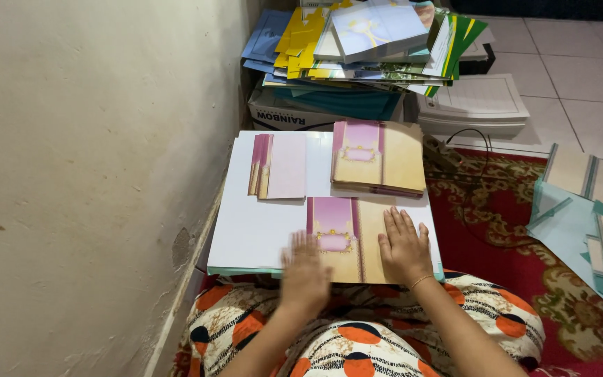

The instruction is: Folding and stacking printed cards on a flat surface

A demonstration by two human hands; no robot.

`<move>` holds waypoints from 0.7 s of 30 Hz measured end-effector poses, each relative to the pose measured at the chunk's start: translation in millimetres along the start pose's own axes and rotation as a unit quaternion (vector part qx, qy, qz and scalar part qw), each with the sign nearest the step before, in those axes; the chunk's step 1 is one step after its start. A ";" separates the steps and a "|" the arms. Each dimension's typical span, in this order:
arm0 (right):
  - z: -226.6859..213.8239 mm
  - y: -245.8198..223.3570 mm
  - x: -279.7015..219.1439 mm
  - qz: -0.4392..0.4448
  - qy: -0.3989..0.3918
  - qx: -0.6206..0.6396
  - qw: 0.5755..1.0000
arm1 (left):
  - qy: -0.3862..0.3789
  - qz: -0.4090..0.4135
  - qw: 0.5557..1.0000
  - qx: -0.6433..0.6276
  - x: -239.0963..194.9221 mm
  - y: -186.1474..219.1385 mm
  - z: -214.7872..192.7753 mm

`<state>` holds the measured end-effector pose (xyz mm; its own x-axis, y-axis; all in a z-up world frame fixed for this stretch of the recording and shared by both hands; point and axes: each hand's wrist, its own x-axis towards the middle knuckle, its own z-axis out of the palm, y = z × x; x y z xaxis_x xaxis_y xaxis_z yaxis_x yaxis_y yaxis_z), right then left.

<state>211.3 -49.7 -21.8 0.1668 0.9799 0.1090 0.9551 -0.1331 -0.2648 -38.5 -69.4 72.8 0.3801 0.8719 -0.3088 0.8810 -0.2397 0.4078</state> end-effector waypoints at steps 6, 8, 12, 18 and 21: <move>9.9 9.4 -0.2 -0.011 0.010 -0.047 0.999 | 0.084 0.180 0.979 0.044 101.4 26.0 72.1; 10.3 10.3 1.6 -0.011 0.012 -0.048 0.999 | 0.146 0.193 0.969 0.055 132.6 25.4 70.4; 12.9 12.4 0.6 -0.012 0.008 -0.038 0.999 | 0.179 0.185 0.965 0.060 144.3 27.0 63.0; 10.5 9.3 -0.2 -0.019 0.022 -0.048 0.998 | 0.137 0.302 0.942 0.051 42.1 25.2 98.2; 16.6 12.5 0.4 -0.018 0.024 -0.059 0.998 | 0.117 0.266 0.955 0.049 50.8 23.8 93.9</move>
<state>219.3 -48.5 -41.0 0.1404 0.9767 0.1626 0.9825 -0.1171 -0.1450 28.3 -70.9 -13.9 0.7184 0.6841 0.1260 0.6070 -0.7050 0.3667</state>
